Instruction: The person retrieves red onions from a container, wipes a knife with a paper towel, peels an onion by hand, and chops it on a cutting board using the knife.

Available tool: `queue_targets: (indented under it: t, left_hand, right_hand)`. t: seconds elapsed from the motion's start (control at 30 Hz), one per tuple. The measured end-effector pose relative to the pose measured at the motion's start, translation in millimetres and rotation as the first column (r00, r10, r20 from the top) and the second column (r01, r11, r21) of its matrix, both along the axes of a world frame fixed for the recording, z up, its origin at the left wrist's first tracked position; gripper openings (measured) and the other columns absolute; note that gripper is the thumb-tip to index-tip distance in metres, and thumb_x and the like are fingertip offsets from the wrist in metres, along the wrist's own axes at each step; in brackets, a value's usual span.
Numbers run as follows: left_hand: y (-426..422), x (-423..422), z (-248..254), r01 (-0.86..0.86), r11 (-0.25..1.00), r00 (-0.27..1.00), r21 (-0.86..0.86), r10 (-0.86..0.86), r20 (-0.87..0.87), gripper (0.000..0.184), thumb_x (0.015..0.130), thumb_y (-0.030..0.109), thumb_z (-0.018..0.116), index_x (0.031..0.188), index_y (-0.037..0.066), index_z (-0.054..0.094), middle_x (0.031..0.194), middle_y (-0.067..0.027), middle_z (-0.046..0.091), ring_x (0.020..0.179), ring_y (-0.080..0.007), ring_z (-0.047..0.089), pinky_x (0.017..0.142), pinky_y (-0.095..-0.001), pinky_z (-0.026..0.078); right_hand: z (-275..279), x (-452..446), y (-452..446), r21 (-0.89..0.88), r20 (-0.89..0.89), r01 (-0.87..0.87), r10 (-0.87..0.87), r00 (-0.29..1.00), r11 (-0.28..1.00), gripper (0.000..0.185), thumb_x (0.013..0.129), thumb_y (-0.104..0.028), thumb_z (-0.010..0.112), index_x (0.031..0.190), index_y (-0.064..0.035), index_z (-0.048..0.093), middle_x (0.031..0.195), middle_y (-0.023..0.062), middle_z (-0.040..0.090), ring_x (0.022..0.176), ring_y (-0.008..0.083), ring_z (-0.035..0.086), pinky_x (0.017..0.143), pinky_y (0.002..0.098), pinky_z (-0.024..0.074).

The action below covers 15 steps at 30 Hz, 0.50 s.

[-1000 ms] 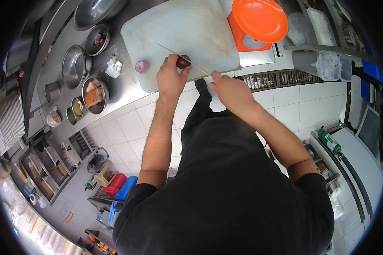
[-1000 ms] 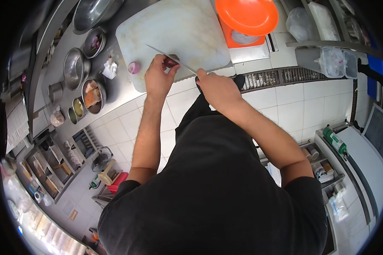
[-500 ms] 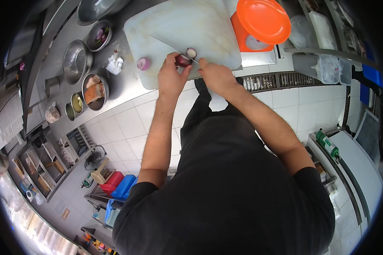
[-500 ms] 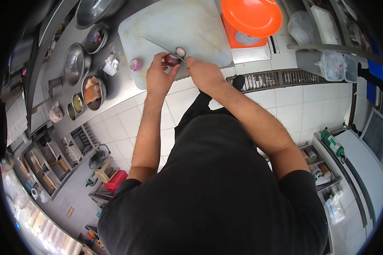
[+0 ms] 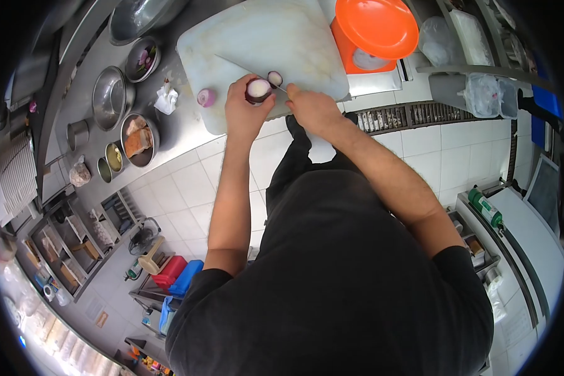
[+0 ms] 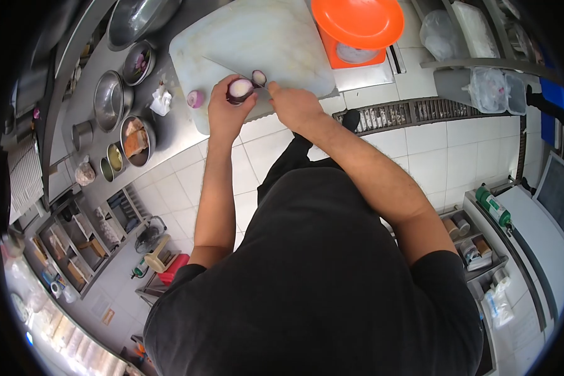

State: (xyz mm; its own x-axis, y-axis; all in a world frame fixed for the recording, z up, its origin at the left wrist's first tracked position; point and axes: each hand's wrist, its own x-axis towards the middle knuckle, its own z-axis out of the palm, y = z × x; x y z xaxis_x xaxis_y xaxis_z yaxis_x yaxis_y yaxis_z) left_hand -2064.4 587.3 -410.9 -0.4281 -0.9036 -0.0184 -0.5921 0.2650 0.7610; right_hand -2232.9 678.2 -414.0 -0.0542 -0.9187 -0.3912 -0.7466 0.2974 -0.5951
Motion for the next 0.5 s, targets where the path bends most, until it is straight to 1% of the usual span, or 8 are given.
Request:
queue_targets:
  t: [0.07, 0.17, 0.3, 0.37, 0.4, 0.47, 0.5]
  left_hand:
    - [3.3, 3.8, 1.6, -0.024, 0.993, 0.983, 0.119, 0.045, -0.178, 0.06, 0.079, 0.014, 0.088, 0.133, 0.005, 0.064, 0.119, -0.0128, 0.069, 0.101, -0.0259, 0.07, 0.091, -0.0388, 0.058]
    - [7.7, 5.9, -5.4, -0.021, 0.988, 0.957, 0.15, 0.064, -0.282, 0.059, 0.081, 0.015, 0.089, 0.134, 0.007, 0.064, 0.12, -0.0111, 0.071, 0.109, -0.0224, 0.069, 0.09, -0.0366, 0.057]
    - [9.2, 1.6, -18.8, -0.022, 0.999, 0.982, -0.032, 0.016, -0.186, 0.061, 0.079, 0.016, 0.091, 0.134, 0.007, 0.064, 0.123, -0.0096, 0.066, 0.109, -0.0209, 0.067, 0.088, -0.0338, 0.056]
    - [12.9, -2.9, -21.3, -0.018, 0.991, 0.995, -0.136, 0.004, -0.103, 0.062, 0.079, 0.016, 0.092, 0.134, 0.008, 0.065, 0.126, -0.0093, 0.063, 0.108, -0.0203, 0.066, 0.087, -0.0327, 0.055]
    - [14.2, -4.6, -23.3, -0.026, 0.996, 0.993, -0.086, 0.015, -0.121, 0.062, 0.079, 0.016, 0.091, 0.134, 0.008, 0.064, 0.126, -0.0097, 0.062, 0.106, -0.0207, 0.066, 0.086, -0.0332, 0.056]
    - [15.5, -8.4, -26.0, -0.04, 0.999, 0.987, 0.014, 0.042, -0.153, 0.061, 0.079, 0.016, 0.091, 0.133, 0.008, 0.064, 0.127, -0.0105, 0.06, 0.102, -0.0216, 0.067, 0.085, -0.0343, 0.057]
    - [16.5, -10.2, -27.2, -0.041, 0.999, 0.987, 0.001, 0.04, -0.154, 0.06, 0.08, 0.016, 0.091, 0.133, 0.008, 0.064, 0.126, -0.0108, 0.06, 0.1, -0.022, 0.068, 0.085, -0.0349, 0.058]
  right_hand:
    - [0.8, -3.3, -0.6, 0.006, 0.021, 0.002, -0.002, 1.0, 1.0, 0.026, 0.107, -0.024, 0.057, 0.119, -0.0015, 0.057, 0.093, 0.0228, 0.075, 0.091, 0.0455, 0.073, 0.079, 0.0565, 0.0555]
    - [2.8, -6.1, 0.4, 0.007, 0.049, 0.034, -0.034, 0.998, 0.999, 0.028, 0.107, -0.027, 0.058, 0.12, -0.0022, 0.058, 0.094, 0.0215, 0.075, 0.093, 0.0443, 0.073, 0.08, 0.0555, 0.0559]
    - [8.4, -19.0, -0.3, 0.017, 0.04, 0.047, -0.047, 0.998, 0.999, 0.029, 0.107, -0.03, 0.059, 0.121, -0.004, 0.059, 0.096, 0.0217, 0.075, 0.096, 0.0426, 0.072, 0.081, 0.0538, 0.0562]
    - [13.3, -24.1, 2.0, -0.034, -0.019, 0.065, -0.066, 0.998, 0.997, 0.029, 0.107, -0.03, 0.059, 0.12, -0.0046, 0.06, 0.095, 0.0218, 0.074, 0.095, 0.0423, 0.073, 0.081, 0.0539, 0.0562]
    - [15.9, -26.6, 3.3, -0.061, -0.049, 0.072, -0.075, 0.996, 0.996, 0.028, 0.107, -0.03, 0.059, 0.12, -0.0049, 0.06, 0.095, 0.0218, 0.074, 0.095, 0.0421, 0.073, 0.081, 0.0539, 0.0561]
    - [23.2, -30.7, 8.6, -0.124, -0.045, 0.104, -0.11, 0.993, 0.987, 0.027, 0.106, -0.029, 0.061, 0.116, -0.0044, 0.057, 0.091, 0.0218, 0.073, 0.09, 0.0449, 0.071, 0.076, 0.0554, 0.0545]
    - [27.9, -31.7, 12.1, -0.154, -0.041, 0.119, -0.127, 0.991, 0.981, 0.026, 0.106, -0.028, 0.061, 0.114, -0.0041, 0.056, 0.089, 0.0219, 0.072, 0.087, 0.0463, 0.07, 0.074, 0.0561, 0.0536]
